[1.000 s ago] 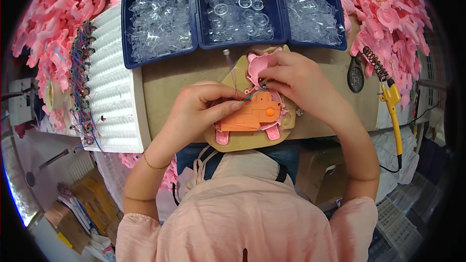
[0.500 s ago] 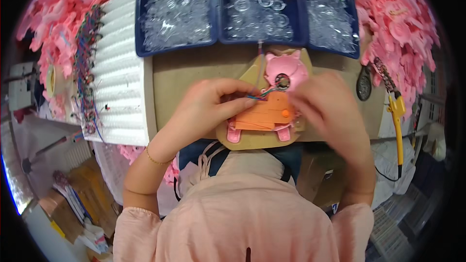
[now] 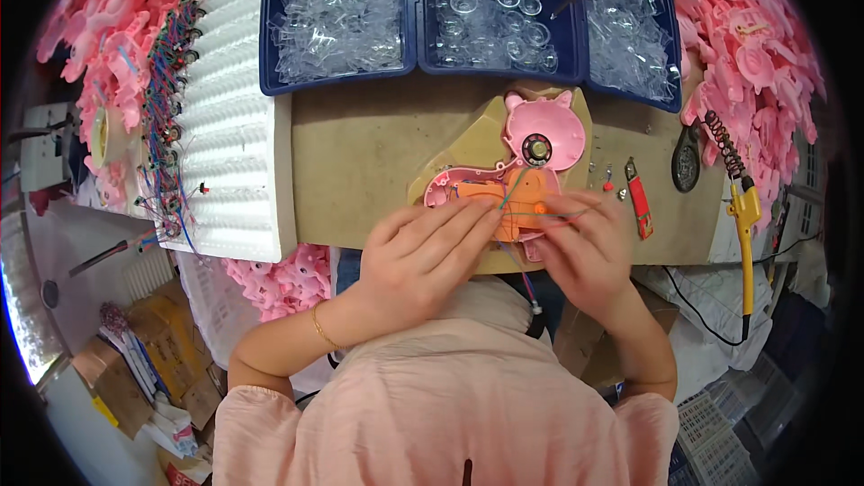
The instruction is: Assembling a plastic toy pony by gluing internal components and using a power screwdriver to fasten the outer shell.
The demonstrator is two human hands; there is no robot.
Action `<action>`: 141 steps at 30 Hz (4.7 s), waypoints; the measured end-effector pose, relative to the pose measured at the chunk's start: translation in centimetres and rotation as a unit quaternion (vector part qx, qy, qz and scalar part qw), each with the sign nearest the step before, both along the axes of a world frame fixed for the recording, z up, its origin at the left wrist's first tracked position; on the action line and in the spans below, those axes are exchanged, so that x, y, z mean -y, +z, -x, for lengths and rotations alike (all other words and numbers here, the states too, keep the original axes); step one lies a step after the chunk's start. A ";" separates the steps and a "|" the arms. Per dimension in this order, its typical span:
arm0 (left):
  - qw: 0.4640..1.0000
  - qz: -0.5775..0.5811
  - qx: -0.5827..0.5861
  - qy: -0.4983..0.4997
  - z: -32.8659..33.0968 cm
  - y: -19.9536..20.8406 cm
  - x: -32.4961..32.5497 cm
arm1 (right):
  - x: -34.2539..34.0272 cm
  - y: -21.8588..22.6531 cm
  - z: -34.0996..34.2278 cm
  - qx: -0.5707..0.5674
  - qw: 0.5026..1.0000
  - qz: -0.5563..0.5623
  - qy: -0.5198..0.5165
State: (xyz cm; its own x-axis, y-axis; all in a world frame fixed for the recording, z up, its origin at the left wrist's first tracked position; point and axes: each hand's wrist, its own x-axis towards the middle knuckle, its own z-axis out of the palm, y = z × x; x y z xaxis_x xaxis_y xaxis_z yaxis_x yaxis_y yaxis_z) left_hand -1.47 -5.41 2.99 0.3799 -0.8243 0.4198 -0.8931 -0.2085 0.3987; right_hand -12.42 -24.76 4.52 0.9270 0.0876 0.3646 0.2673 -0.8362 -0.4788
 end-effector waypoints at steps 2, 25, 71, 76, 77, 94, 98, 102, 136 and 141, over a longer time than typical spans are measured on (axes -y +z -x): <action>1.000 -0.028 -0.011 0.007 0.9 0.3 -0.3 | -0.3 0.3 1.4 -0.052 0.986 -0.067 -0.141; 0.998 -0.019 0.006 -0.067 -2.7 1.8 1.6 | 1.0 3.7 0.8 -0.156 0.940 -0.253 -0.166; 0.973 -0.059 0.194 -0.108 1.1 1.5 2.4 | 1.1 -0.1 0.5 -0.049 0.990 -0.046 -0.127; 0.979 -0.063 0.145 -0.129 1.0 1.2 2.7 | 2.3 1.3 0.4 -0.142 0.974 -0.138 -0.112; 0.979 -0.061 0.149 -0.124 0.9 1.3 2.6 | 2.4 1.8 0.0 -0.167 0.968 -0.147 -0.119; 0.981 -0.090 0.131 -0.109 1.3 1.2 2.4 | 2.2 0.6 0.9 -0.144 0.971 -0.160 -0.108; 0.981 -0.083 0.134 -0.112 1.2 1.2 2.5 | 1.3 -0.1 0.9 -0.082 0.982 -0.100 -0.135; 0.983 -0.079 0.126 -0.105 1.2 1.0 2.4 | 1.3 -0.2 1.1 -0.023 0.994 -0.006 -0.109; 0.865 0.371 0.302 -0.151 -11.5 13.3 -1.2 | 12.3 -1.6 -19.1 0.026 0.966 0.249 0.066; 0.972 0.081 -0.001 0.222 -29.4 6.1 0.8 | 11.1 -0.6 -19.3 -0.049 0.956 0.286 0.042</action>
